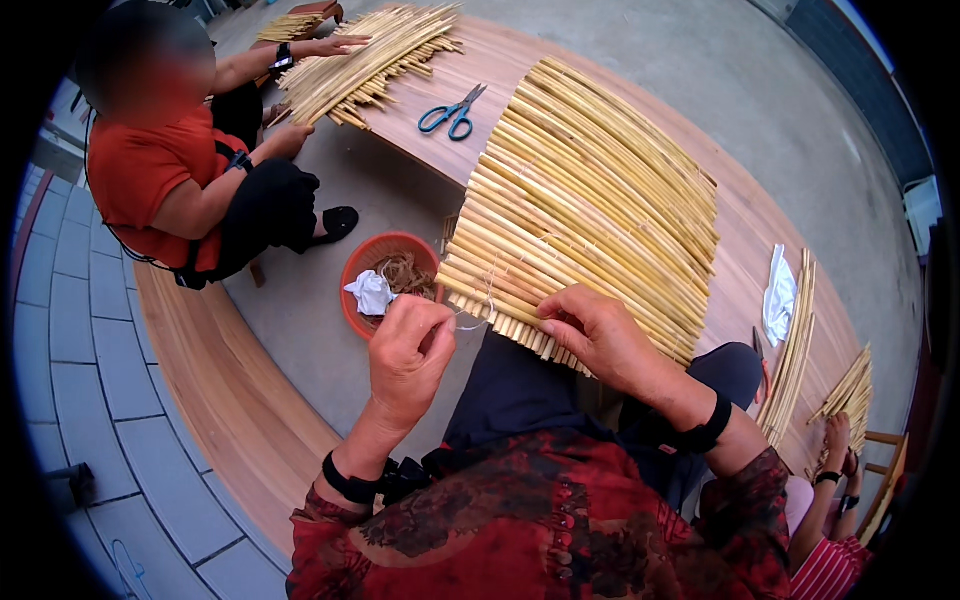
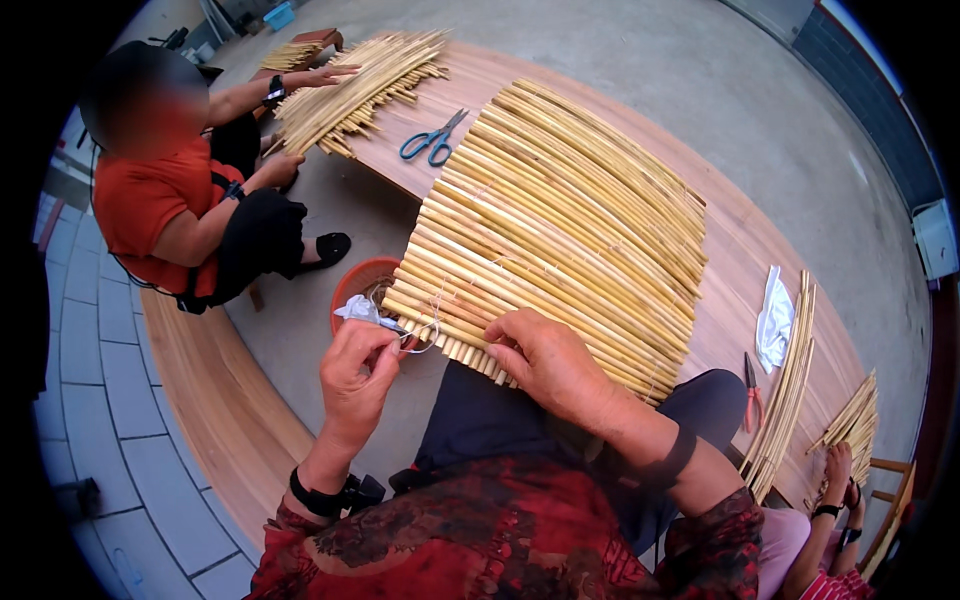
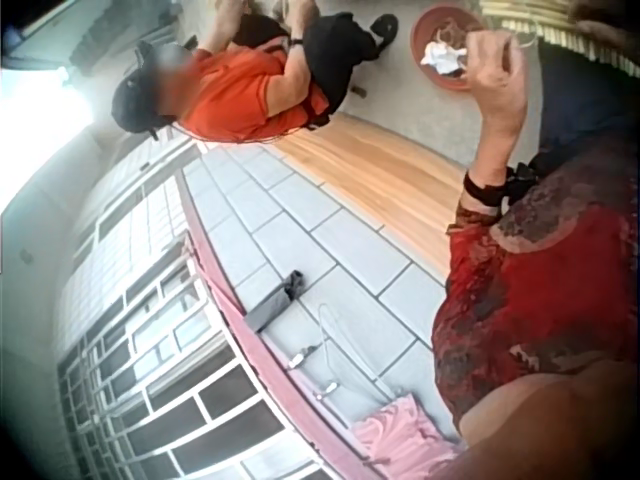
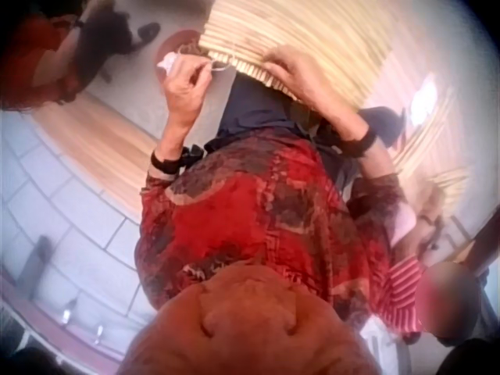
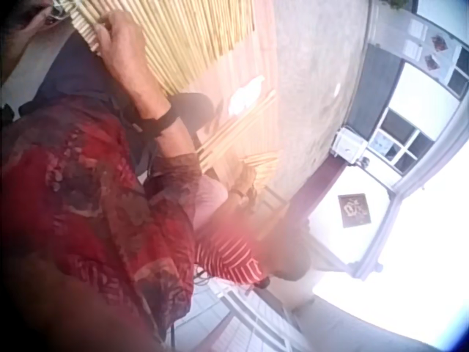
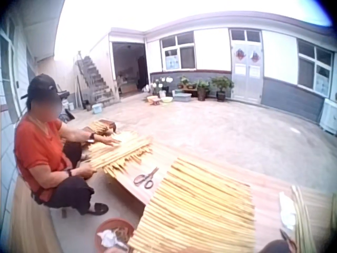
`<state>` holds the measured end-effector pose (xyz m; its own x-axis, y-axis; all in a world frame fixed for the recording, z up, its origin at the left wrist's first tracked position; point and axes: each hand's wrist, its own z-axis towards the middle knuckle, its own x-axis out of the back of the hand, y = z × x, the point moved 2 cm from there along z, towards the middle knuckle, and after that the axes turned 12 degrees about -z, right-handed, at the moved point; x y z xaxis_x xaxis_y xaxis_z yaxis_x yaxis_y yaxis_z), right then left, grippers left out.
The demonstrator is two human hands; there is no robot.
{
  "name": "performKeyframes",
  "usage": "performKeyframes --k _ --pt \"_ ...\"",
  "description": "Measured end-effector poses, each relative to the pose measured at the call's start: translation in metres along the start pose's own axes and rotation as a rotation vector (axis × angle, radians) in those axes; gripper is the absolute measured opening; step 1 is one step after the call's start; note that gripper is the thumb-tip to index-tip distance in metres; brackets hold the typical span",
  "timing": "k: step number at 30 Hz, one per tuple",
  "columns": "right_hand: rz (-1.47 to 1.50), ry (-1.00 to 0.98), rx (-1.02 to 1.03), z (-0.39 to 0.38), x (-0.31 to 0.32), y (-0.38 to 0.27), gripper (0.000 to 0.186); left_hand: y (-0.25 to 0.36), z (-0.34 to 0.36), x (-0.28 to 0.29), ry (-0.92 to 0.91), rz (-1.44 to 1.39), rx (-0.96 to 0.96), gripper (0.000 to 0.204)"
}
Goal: The person weaves a flat mat using thin bamboo strips and a thin binding wire. They align the strips, thread the wire through the ends to secure them, and use pliers to tighten the wire and cut off the excess. The person works on the mat while seated at a table in an outdoor courtyard.
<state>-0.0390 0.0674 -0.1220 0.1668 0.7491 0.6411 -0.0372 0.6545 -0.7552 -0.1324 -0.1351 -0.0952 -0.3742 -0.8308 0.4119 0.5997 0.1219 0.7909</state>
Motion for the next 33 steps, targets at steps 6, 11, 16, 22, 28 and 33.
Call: performKeyframes --k 6,11,16,22,28,33 --pt "-0.009 -0.009 0.002 0.003 0.0 0.009 0.014 0.005 0.001 0.004 -0.014 0.046 0.005 0.016" --pt "-0.021 0.003 0.016 0.007 0.001 0.013 0.013 0.013 0.007 0.004 -0.07 0.061 0.025 0.015" --pt "-0.038 -0.015 0.006 0.008 0.002 0.015 0.015 0.022 0.013 0.0 -0.122 0.121 0.038 0.014" --pt "-0.028 -0.004 0.028 0.009 0.005 0.017 0.016 0.034 0.023 -0.001 -0.165 0.205 0.05 0.012" --pt "-0.07 -0.035 0.017 0.009 0.004 0.02 0.017 0.031 0.027 -0.007 -0.191 0.236 0.048 0.011" --pt "-0.039 -0.033 0.017 0.011 0.005 0.023 0.016 0.028 0.033 -0.009 -0.218 0.2 0.103 0.01"
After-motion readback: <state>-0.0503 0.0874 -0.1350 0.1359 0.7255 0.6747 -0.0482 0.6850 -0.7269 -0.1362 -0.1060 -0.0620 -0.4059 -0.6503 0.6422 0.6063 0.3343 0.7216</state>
